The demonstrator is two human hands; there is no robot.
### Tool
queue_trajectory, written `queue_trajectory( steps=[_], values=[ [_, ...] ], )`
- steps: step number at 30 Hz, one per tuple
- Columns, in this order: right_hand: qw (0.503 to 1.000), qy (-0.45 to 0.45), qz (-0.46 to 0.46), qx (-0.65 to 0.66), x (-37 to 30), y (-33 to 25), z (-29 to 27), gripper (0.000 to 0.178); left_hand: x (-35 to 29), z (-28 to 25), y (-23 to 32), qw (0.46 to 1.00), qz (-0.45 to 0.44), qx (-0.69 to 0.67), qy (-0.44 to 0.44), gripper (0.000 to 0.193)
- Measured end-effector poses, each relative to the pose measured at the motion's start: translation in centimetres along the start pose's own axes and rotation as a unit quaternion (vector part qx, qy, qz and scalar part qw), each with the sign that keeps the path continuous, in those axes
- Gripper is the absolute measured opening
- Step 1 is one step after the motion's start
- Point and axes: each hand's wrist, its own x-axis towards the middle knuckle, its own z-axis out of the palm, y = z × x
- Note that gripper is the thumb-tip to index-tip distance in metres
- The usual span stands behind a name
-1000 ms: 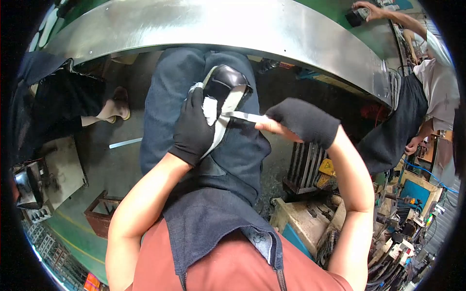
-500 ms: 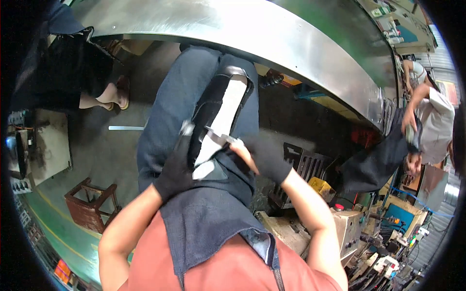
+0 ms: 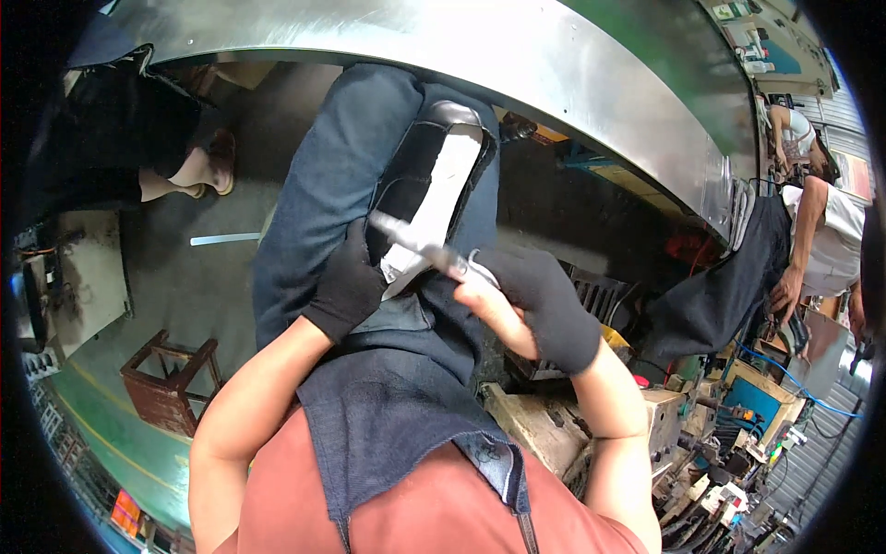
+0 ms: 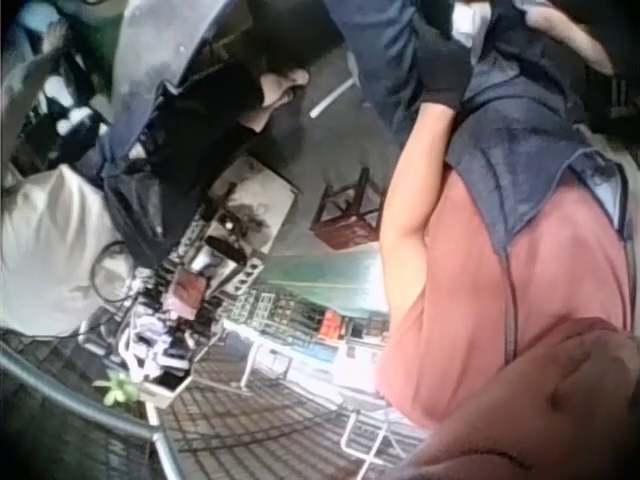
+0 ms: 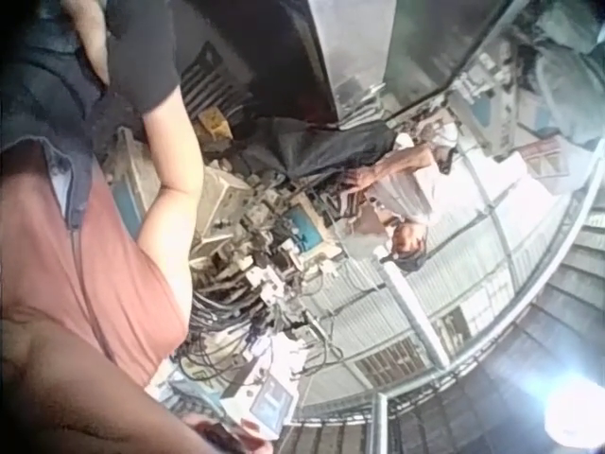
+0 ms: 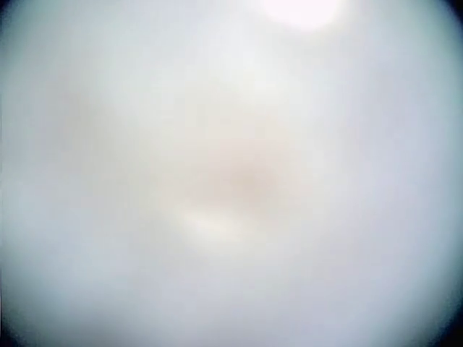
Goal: The user is using a tool to pull and shape the upper part of a shoe onto a last at a factory conveyor belt.
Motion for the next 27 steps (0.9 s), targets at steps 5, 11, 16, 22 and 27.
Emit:
queue_trajectory(
  steps=[5,11,16,22,27],
  values=[
    [0.975,-0.077,0.143,-0.151,1.4,6.2,-0.1,0.032,0.1,-0.6,1.9,0.997,-0.068,-0.006,-0.018,0.066],
    [0.986,0.044,-0.038,-0.157,0.5,6.1,1.5,0.031,-0.4,-0.3,1.0,0.995,-0.048,-0.077,-0.034,0.084],
    [0.989,-0.008,0.073,-0.131,-0.8,3.9,1.7,0.029,-0.9,-0.5,0.0,0.991,-0.068,-0.095,-0.066,0.093],
    [0.986,-0.001,0.152,-0.074,-1.4,5.0,5.2,0.034,-0.9,-0.7,-2.4,0.992,-0.043,-0.047,-0.112,0.094],
    [0.98,-0.054,-0.15,-0.119,-1.5,3.0,6.6,0.047,-1.5,-1.6,-0.1,0.994,-0.064,0.012,-0.085,0.092]
  ],
)
